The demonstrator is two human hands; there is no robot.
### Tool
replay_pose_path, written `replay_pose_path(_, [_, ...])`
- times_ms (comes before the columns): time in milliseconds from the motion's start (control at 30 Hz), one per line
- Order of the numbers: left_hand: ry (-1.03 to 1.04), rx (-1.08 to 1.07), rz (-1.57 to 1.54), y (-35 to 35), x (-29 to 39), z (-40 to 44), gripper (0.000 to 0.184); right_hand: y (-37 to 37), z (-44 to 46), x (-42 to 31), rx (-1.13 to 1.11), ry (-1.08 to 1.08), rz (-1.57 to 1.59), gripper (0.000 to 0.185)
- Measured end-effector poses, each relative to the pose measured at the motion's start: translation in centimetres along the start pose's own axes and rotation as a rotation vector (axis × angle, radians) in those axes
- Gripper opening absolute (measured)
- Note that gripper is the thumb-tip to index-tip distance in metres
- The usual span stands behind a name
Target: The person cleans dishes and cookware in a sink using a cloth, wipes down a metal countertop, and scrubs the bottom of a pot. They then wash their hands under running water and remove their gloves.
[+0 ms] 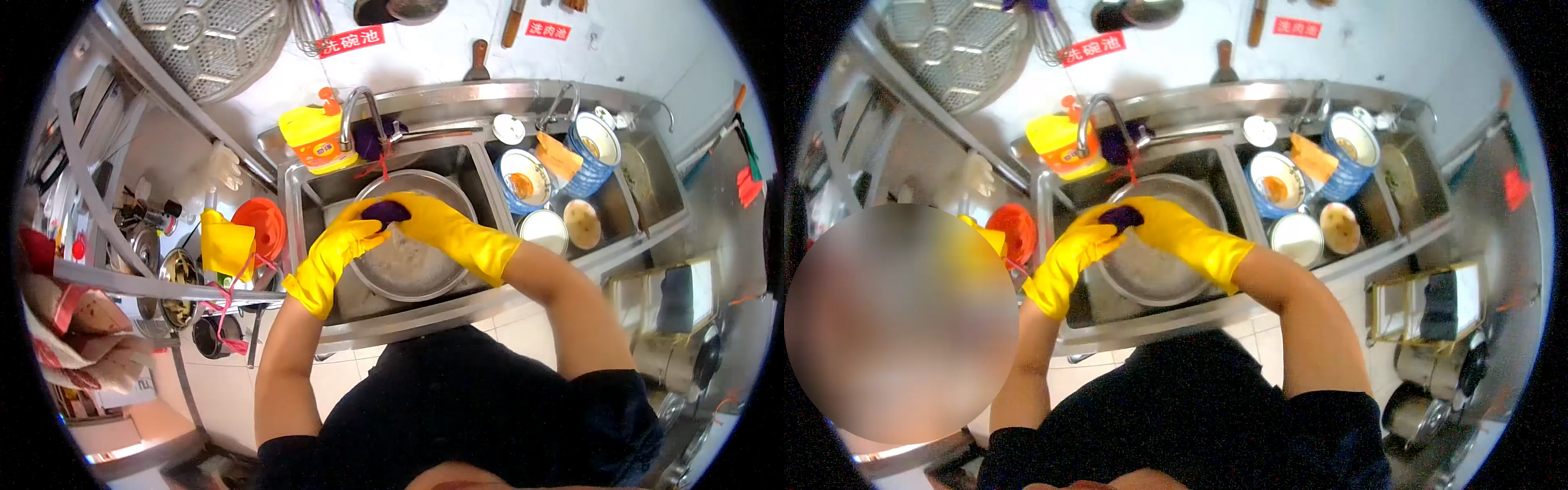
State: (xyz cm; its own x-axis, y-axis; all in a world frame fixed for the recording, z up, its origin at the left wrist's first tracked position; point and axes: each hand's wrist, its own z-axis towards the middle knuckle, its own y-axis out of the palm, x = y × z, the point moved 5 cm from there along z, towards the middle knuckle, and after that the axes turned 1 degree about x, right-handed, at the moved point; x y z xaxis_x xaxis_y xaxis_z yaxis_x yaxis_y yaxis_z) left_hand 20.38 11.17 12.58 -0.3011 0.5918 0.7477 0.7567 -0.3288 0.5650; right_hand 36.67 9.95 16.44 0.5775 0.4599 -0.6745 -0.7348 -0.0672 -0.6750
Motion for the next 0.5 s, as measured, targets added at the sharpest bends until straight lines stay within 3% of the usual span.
replay_pose_path(133, [0.561, 0.169, 0.457, -0.3, 0.4, -1.8, 0.06, 0.0, -0.9, 1.9, -0.206, 0.599, 0.664, 0.038])
replay_pose_path(200, [0.743, 0.278, 1.07, 2.9, 2.0, -4.5, 0.064, 1.4, -0.8, 3.2, -0.269, 0.788, 0.9, 0.034])
replay_pose_path(233, [0.82, 0.33, 1.38, 4.9, 2.8, -5.8, 0.066, 1.7, -0.8, 2.5, -0.296, 0.829, 0.975, 0.032])
replay_pose_path(300, [1.025, 0.276, 1.662, 6.4, 2.8, -6.1, 0.062, 1.9, -1.1, 0.6, -0.347, 0.908, 1.12, 0.029])
replay_pose_path(367, [1.205, 0.257, 2.079, 7.7, 2.6, -5.6, 0.06, 3.9, -1.8, 1.4, -0.63, 0.409, 0.886, 0.013])
replay_pose_path(400, [1.387, 0.142, 2.116, 8.4, 3.0, -6.0, 0.055, 4.5, -2.3, 1.0, -0.738, 0.532, 0.925, 0.008])
replay_pose_path(433, [1.363, 0.011, 2.065, 8.9, 3.2, -6.0, 0.051, 5.0, -2.9, 0.4, -0.846, 0.658, 0.965, 0.006])
replay_pose_path(500, [1.297, -0.234, 1.949, 9.9, 3.3, -6.5, 0.045, 4.9, -3.1, 0.0, -0.811, 0.652, 0.808, 0.004])
